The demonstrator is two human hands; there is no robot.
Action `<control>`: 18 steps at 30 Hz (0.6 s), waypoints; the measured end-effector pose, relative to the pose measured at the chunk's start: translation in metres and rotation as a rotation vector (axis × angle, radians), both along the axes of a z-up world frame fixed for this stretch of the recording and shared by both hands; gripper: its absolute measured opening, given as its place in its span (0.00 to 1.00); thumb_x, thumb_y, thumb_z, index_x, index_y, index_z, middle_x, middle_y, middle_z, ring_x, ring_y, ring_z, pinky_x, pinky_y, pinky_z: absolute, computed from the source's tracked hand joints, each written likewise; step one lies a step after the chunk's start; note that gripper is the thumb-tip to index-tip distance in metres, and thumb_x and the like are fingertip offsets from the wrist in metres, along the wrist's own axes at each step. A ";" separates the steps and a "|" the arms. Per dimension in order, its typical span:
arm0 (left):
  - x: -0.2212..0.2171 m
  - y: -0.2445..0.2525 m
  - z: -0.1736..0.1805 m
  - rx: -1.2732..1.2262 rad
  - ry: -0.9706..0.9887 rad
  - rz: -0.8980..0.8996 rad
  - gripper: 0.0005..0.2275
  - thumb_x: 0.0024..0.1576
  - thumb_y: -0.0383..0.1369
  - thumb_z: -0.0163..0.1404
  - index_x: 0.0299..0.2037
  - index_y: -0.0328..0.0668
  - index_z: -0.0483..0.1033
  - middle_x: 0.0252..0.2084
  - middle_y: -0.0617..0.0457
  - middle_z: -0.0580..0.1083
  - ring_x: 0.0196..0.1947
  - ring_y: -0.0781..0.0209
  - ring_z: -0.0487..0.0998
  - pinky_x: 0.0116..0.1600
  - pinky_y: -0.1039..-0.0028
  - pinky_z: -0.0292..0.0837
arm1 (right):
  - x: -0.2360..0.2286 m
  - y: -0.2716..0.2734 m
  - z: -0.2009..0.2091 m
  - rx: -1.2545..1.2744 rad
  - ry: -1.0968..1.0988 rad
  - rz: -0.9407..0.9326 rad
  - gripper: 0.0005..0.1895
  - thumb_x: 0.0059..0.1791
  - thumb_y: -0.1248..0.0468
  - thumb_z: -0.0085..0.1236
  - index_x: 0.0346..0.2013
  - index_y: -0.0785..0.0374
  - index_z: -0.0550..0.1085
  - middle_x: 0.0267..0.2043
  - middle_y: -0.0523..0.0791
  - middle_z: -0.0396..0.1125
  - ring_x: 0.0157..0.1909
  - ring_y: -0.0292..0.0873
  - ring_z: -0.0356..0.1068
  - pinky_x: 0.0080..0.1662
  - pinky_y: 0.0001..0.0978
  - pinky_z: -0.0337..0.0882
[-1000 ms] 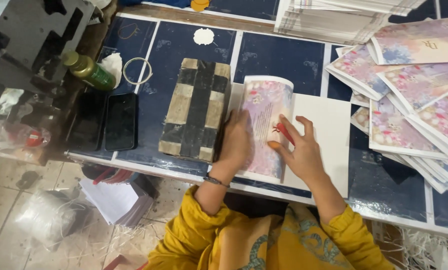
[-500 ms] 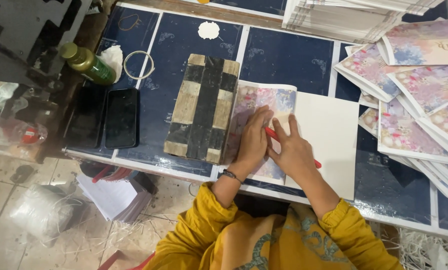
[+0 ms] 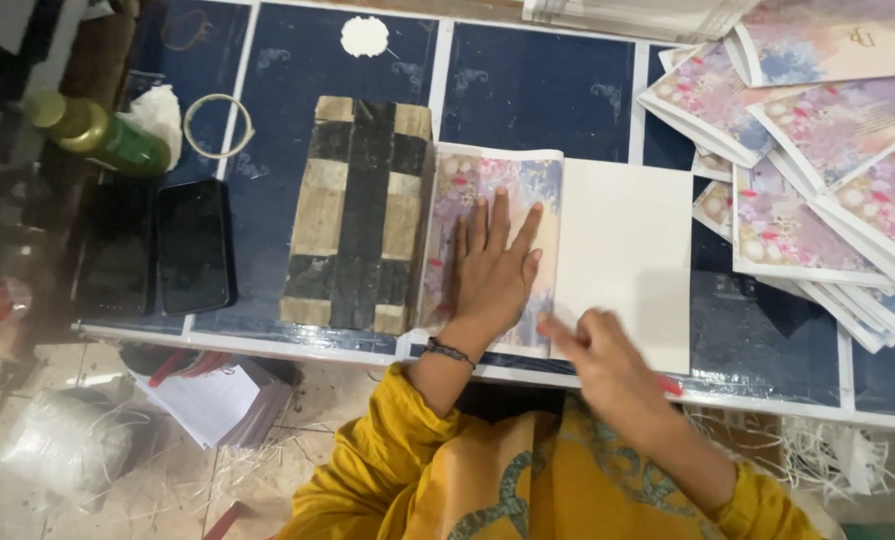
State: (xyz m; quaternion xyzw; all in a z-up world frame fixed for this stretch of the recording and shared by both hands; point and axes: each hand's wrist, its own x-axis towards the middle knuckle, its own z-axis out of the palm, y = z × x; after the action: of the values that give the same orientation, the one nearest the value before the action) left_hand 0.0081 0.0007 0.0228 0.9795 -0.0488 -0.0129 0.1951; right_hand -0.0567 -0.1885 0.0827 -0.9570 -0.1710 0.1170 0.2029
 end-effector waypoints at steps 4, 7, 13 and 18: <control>0.000 -0.003 -0.020 0.059 -0.200 0.026 0.25 0.70 0.44 0.36 0.79 0.62 0.50 0.82 0.43 0.41 0.80 0.36 0.43 0.79 0.43 0.39 | 0.008 -0.026 -0.072 -0.111 -0.404 0.492 0.45 0.44 0.86 0.46 0.74 0.55 0.58 0.37 0.49 0.54 0.37 0.50 0.55 0.38 0.40 0.62; 0.000 -0.002 -0.007 0.048 0.016 -0.004 0.25 0.70 0.43 0.33 0.79 0.65 0.48 0.82 0.43 0.42 0.81 0.40 0.38 0.77 0.45 0.29 | 0.053 -0.029 -0.106 -0.177 -0.339 0.461 0.29 0.52 0.61 0.46 0.70 0.49 0.64 0.40 0.46 0.55 0.38 0.54 0.59 0.46 0.47 0.64; -0.001 -0.006 -0.018 0.028 -0.038 0.065 0.25 0.69 0.39 0.35 0.78 0.58 0.51 0.82 0.46 0.43 0.81 0.44 0.41 0.78 0.49 0.31 | 0.194 0.001 -0.101 -0.001 -0.370 0.129 0.17 0.60 0.65 0.44 0.63 0.61 0.72 0.39 0.48 0.54 0.37 0.52 0.58 0.46 0.44 0.63; 0.000 -0.006 -0.014 0.001 -0.062 0.084 0.25 0.68 0.35 0.37 0.78 0.51 0.52 0.82 0.47 0.45 0.81 0.47 0.42 0.78 0.52 0.31 | 0.228 -0.008 -0.122 0.053 -0.464 0.157 0.18 0.59 0.69 0.51 0.63 0.53 0.76 0.37 0.49 0.56 0.39 0.56 0.63 0.45 0.48 0.67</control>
State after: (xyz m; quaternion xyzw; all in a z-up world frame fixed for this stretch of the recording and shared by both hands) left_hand 0.0077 -0.0050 0.0088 0.9807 -0.0138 0.0258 0.1935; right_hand 0.1715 -0.1968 -0.0388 -0.9364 -0.2899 -0.0951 0.1737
